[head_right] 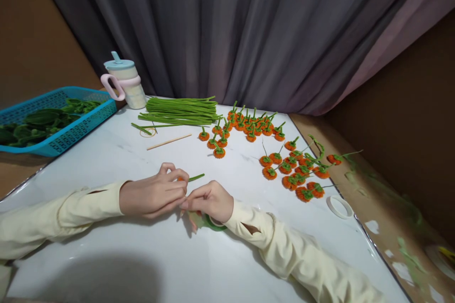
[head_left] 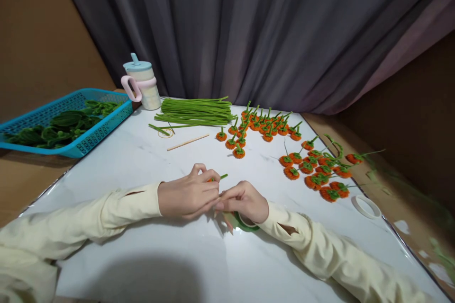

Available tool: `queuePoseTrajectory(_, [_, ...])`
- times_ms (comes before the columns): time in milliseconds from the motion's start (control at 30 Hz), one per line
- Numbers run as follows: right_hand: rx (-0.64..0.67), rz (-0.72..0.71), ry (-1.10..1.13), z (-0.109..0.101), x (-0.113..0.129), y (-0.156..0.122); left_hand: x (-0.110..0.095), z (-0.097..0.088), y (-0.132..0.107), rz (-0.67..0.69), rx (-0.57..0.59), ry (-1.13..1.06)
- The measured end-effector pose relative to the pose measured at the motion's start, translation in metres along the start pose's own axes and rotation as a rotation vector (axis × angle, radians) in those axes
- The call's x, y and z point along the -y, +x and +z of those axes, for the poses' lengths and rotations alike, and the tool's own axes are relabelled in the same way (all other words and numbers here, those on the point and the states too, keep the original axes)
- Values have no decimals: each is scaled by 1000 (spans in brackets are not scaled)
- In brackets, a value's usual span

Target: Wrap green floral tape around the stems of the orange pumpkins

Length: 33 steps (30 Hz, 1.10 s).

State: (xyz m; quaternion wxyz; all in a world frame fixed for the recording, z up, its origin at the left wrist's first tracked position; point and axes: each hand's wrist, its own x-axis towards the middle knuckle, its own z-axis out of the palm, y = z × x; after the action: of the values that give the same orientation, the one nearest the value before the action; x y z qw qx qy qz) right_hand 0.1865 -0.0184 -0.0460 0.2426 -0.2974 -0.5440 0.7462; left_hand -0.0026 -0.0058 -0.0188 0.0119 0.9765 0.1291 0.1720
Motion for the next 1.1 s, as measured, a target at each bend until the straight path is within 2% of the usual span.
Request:
queuePoseTrajectory(133, [-73, -32, -44, 5, -2, -1, 2, 0, 1, -59, 33, -160])
queuePoseTrajectory(333, [-172, -157, -290, 4, -9, -4, 2, 1, 0, -97, 52, -177])
queuePoseTrajectory(567, [-233, -323, -557, 1, -8, -4, 2, 5, 1, -218, 43, -283])
queuePoseTrajectory(667, [-257, -349, -587, 1, -7, -4, 1, 10, 1, -260, 11, -277])
queuePoseTrajectory(767, [-278, -315, -550, 1, -8, -4, 3, 13, 0, -287, -26, -223])
queuePoseTrajectory(967, [-142, -205, -489, 3, -8, -4, 20, 3, -1, -496, -193, -192])
queuePoseTrajectory(1100, [-33, -130, -292, 0, -11, 0, 20, -6, 1, -522, -163, -291])
